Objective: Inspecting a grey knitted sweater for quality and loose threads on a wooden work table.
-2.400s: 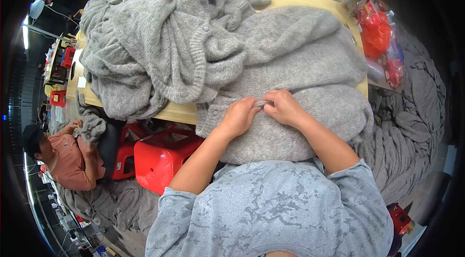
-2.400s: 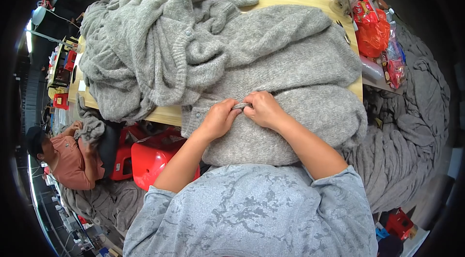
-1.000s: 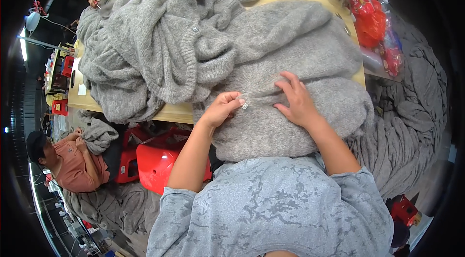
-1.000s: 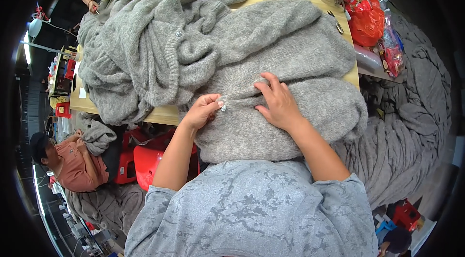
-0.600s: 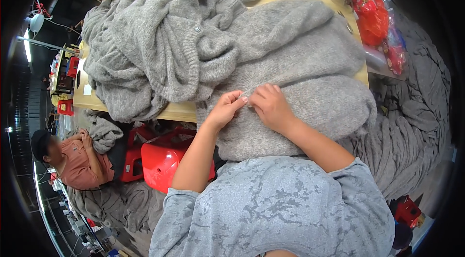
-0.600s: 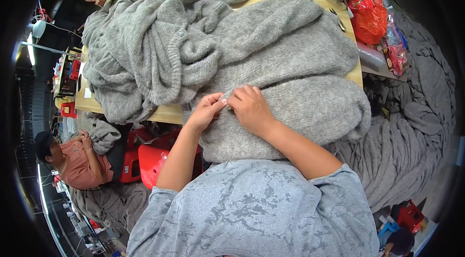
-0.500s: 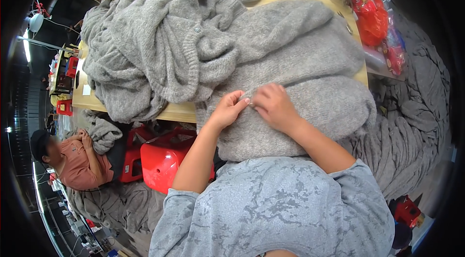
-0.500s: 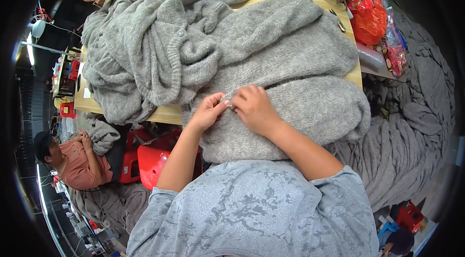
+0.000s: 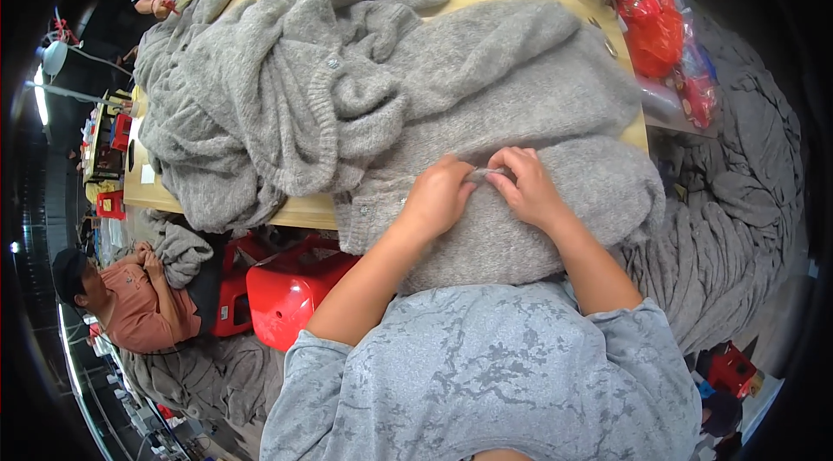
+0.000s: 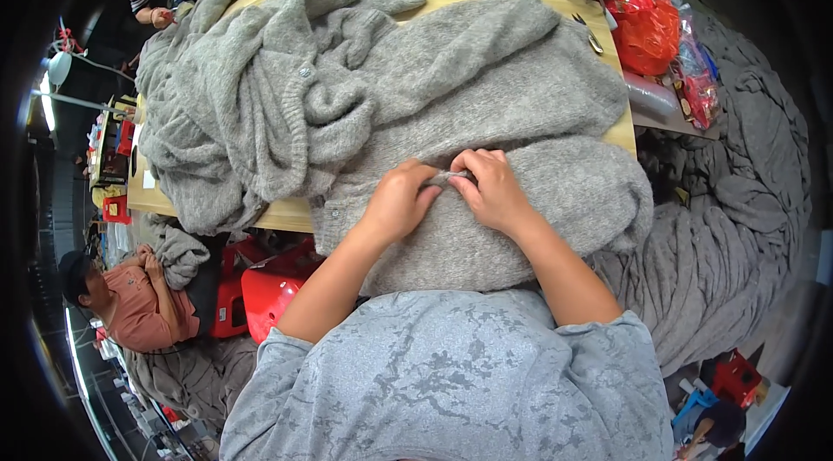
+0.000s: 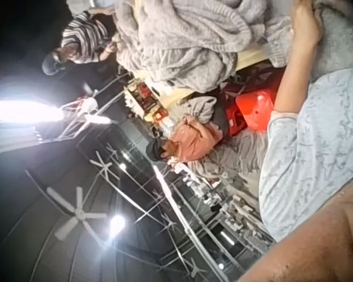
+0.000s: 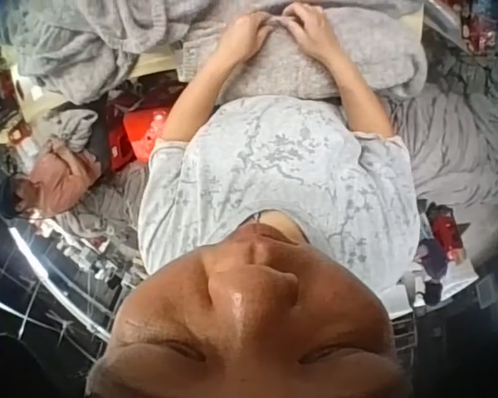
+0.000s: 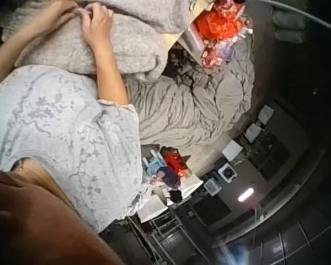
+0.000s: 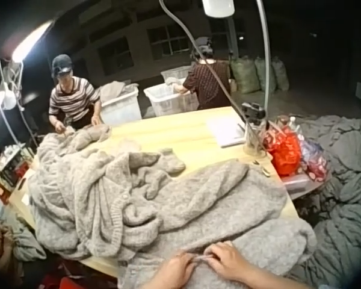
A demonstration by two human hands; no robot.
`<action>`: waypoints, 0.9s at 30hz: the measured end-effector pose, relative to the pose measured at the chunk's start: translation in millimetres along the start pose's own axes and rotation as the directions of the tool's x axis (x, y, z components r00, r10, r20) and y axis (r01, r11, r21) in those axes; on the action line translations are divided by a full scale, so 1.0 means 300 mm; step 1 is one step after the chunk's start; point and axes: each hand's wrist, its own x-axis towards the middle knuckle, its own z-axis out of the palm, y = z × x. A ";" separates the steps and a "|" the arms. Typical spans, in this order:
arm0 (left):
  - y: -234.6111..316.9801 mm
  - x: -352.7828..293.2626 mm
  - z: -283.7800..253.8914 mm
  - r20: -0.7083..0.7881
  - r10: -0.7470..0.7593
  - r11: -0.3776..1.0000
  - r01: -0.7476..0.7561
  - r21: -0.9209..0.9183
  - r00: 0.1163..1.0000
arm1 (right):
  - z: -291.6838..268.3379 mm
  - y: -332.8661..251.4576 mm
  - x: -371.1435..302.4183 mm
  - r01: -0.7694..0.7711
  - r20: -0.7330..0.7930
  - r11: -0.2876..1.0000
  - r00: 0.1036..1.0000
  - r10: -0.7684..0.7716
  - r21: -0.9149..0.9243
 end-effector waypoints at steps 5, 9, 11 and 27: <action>-0.025 0.016 -0.004 0.193 -0.304 0.879 0.353 -0.320 0.933 | 0.019 0.013 -0.006 0.022 -0.008 0.997 1.000 -0.023 -0.070; -0.032 0.018 0.000 0.288 -0.328 0.771 0.431 -0.469 0.900 | 0.037 0.037 0.007 0.003 0.062 1.000 0.998 -0.003 0.006; -0.042 0.016 0.004 0.311 -0.343 0.759 0.456 -0.464 0.887 | 0.033 0.026 0.009 -0.003 0.076 1.000 0.997 0.002 0.019; -0.017 -0.060 0.053 -0.060 0.060 0.998 -0.061 -0.018 0.996 | -0.049 -0.030 0.096 0.283 -0.010 0.958 0.959 -0.283 -0.037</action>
